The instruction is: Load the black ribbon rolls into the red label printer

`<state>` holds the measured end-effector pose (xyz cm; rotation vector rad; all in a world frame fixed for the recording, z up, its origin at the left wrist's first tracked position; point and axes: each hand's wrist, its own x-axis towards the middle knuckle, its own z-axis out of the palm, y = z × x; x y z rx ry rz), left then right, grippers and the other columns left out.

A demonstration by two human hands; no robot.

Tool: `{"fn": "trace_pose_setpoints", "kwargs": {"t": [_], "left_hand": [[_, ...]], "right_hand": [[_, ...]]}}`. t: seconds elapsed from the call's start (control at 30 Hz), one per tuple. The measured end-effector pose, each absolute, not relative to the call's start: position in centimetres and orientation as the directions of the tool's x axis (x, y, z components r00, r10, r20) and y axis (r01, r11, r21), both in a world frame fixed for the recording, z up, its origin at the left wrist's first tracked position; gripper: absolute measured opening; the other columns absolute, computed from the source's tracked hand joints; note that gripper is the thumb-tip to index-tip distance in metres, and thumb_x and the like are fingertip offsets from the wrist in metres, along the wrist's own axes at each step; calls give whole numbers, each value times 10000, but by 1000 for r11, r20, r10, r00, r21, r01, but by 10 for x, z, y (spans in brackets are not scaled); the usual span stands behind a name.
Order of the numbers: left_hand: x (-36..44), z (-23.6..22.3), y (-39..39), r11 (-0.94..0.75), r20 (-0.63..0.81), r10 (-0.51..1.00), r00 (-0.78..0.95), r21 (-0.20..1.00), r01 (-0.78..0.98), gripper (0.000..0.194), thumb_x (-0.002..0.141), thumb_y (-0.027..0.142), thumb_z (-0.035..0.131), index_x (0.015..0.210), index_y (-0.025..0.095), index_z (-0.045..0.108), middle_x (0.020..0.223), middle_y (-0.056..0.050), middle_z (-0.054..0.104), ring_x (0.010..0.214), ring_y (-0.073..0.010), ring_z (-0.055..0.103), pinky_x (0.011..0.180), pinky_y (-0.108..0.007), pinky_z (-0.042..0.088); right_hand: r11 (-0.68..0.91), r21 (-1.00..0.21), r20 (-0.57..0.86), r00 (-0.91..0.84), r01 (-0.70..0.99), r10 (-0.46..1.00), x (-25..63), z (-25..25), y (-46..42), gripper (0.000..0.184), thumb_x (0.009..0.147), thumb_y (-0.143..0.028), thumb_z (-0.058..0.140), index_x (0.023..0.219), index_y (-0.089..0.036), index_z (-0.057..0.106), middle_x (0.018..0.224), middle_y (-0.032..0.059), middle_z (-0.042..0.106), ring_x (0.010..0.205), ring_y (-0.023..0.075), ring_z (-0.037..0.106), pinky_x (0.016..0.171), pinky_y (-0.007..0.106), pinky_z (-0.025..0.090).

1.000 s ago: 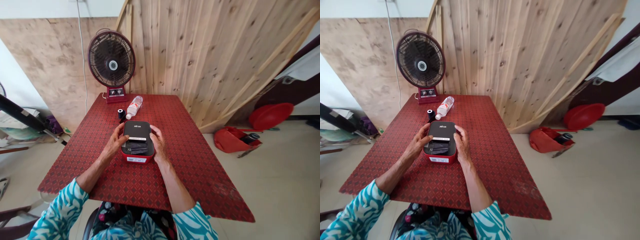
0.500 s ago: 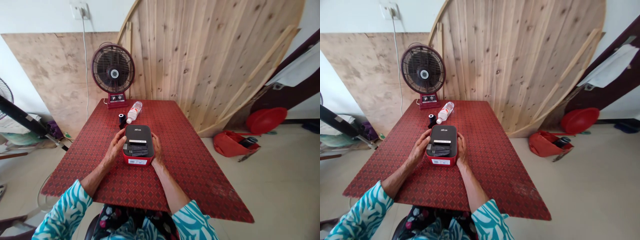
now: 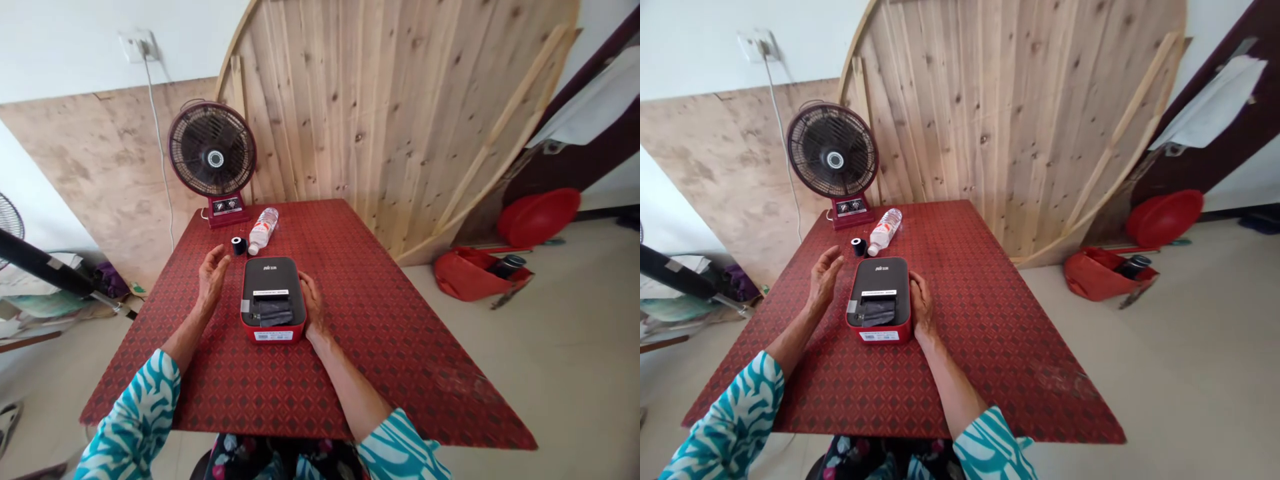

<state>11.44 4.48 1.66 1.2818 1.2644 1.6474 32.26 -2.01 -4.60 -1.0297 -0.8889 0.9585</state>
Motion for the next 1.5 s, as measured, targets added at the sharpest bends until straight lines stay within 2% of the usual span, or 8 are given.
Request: {"fn": "trace_pose_setpoints", "kwargs": {"t": [0.2, 0.33, 0.57, 0.73, 0.9, 1.17, 1.4, 1.5], "left_hand": [[130, 49, 12, -348, 351, 936, -20, 934, 80, 400, 741, 439, 707, 1041, 175, 687, 1096, -94, 700, 1081, -265, 613, 985, -404, 439], [136, 71, 4, -295, 271, 951, 149, 939, 178, 431, 717, 408, 747, 1082, 188, 689, 1141, -91, 686, 1125, -284, 588, 1017, -413, 412], [120, 60, -1, -100, 102, 995, 22, 992, -80, 542, 663, 406, 769, 1150, 205, 638, 1300, -110, 598, 1247, -288, 509, 966, -366, 444], [116, 42, -41, 119, -93, 982, 162, 979, -163, 603, 647, 312, 755, 1225, 248, 595, 1367, -83, 550, 1219, -287, 528, 846, -314, 501], [125, 41, -50, 160, -113, 970, 216, 963, -217, 611, 601, 212, 738, 1199, 231, 615, 1211, -59, 648, 1024, -239, 626, 763, -275, 507], [126, 39, -41, 228, -165, 954, 250, 941, -251, 602, 567, 153, 675, 1165, 202, 635, 1121, -36, 676, 838, -165, 643, 697, -244, 493], [126, 33, -36, 279, -221, 951, 216, 915, -291, 596, 523, 108, 650, 1111, 205, 651, 1005, -21, 713, 816, -180, 658, 681, -262, 505], [127, 32, -37, 286, -232, 953, 196, 902, -323, 599, 511, 103, 656, 1100, 216, 647, 1091, -20, 694, 840, -179, 661, 694, -260, 511]], "right_hand": [[192, -958, 113, 337, -214, 935, 321, -45, -19, 350, 846, -467, 504, 1107, -280, 643, 1184, 21, 661, 1136, 224, 567, 1009, 410, 407], [202, -952, 115, 340, -232, 933, 319, -43, -19, 339, 842, -458, 511, 1099, -284, 647, 1168, 18, 665, 1117, 216, 575, 1004, 405, 416], [260, -942, 176, 349, -211, 921, 320, -35, -20, 320, 834, -432, 508, 1061, -275, 671, 1139, 16, 673, 1117, 206, 571, 1033, 390, 390], [246, -940, 159, 336, -235, 928, 319, -34, -21, 330, 842, -430, 495, 1084, -277, 658, 1150, 13, 663, 1119, 201, 567, 1033, 384, 387], [242, -940, 151, 344, -239, 927, 318, -32, -21, 330, 827, -423, 498, 1062, -261, 664, 1132, 17, 666, 1101, 203, 572, 1021, 387, 395], [244, -943, 151, 364, -225, 919, 319, -36, -18, 316, 822, -437, 511, 1049, -282, 668, 1123, 3, 670, 1096, 202, 574, 1025, 393, 400], [235, -945, 141, 367, -226, 919, 317, -37, -21, 314, 835, -442, 507, 1057, -286, 664, 1121, 5, 675, 1086, 207, 581, 1008, 396, 418], [245, -944, 149, 380, -219, 913, 316, -36, -22, 310, 840, -434, 506, 1057, -280, 667, 1122, 12, 672, 1098, 208, 577, 1014, 393, 409]]}}
